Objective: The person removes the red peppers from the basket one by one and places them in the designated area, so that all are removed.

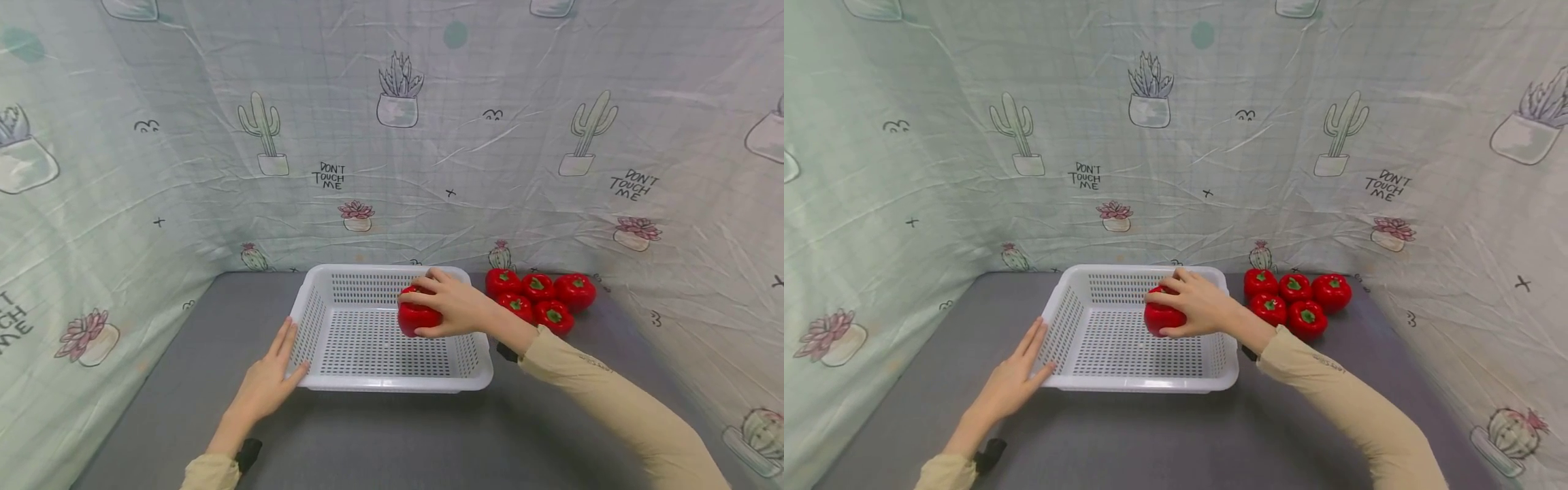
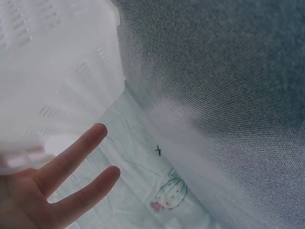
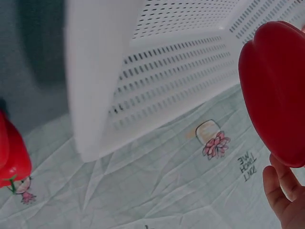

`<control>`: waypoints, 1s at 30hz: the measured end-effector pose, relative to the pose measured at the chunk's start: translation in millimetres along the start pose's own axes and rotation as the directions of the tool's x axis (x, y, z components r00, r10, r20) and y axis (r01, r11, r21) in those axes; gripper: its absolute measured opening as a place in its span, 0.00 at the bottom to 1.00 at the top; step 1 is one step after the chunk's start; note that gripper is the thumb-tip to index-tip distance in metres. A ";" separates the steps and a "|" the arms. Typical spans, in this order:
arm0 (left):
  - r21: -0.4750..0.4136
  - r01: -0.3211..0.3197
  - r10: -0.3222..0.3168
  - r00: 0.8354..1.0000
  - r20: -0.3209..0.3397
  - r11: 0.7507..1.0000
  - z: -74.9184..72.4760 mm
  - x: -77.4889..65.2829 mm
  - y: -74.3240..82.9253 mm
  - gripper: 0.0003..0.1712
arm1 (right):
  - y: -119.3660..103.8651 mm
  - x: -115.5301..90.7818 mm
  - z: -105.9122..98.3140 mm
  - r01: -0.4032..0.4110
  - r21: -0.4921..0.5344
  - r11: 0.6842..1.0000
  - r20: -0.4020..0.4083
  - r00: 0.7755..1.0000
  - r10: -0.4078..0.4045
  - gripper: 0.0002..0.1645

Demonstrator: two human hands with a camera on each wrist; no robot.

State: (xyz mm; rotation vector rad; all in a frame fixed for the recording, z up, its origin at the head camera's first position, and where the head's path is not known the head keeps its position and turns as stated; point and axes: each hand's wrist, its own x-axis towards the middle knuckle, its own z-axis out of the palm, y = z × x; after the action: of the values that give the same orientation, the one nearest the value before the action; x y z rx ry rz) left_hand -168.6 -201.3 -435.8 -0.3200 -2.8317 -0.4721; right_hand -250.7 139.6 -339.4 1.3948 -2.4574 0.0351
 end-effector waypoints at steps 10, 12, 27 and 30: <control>-0.007 -0.001 0.001 1.000 0.011 1.000 1.4 0.3 -1.6 0.42 | 13.3 -32.9 -5.6 -0.088 -0.007 0.996 -0.085 0.993 0.087 0.38; -0.011 -0.008 0.008 1.000 0.007 1.000 1.5 -0.1 -1.8 0.42 | 16.1 -41.2 -4.9 -0.109 0.001 0.994 -0.105 0.988 0.109 0.37; -0.013 -0.011 0.011 1.000 -0.007 1.000 2.3 -2.3 -0.8 0.41 | 32.3 -96.9 -1.0 -0.251 0.039 0.967 -0.199 0.947 0.254 0.40; -0.012 -0.006 0.006 1.000 -0.008 1.000 1.5 -0.8 -0.1 0.41 | 37.3 -107.1 -3.2 -0.263 0.004 0.965 -0.230 0.939 0.257 0.41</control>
State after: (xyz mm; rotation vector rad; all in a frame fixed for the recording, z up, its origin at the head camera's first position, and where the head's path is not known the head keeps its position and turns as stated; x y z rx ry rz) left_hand -168.2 -201.0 -437.4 -0.3286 -2.8201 -0.4879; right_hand -230.3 249.0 -361.6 0.9841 -2.4183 0.2101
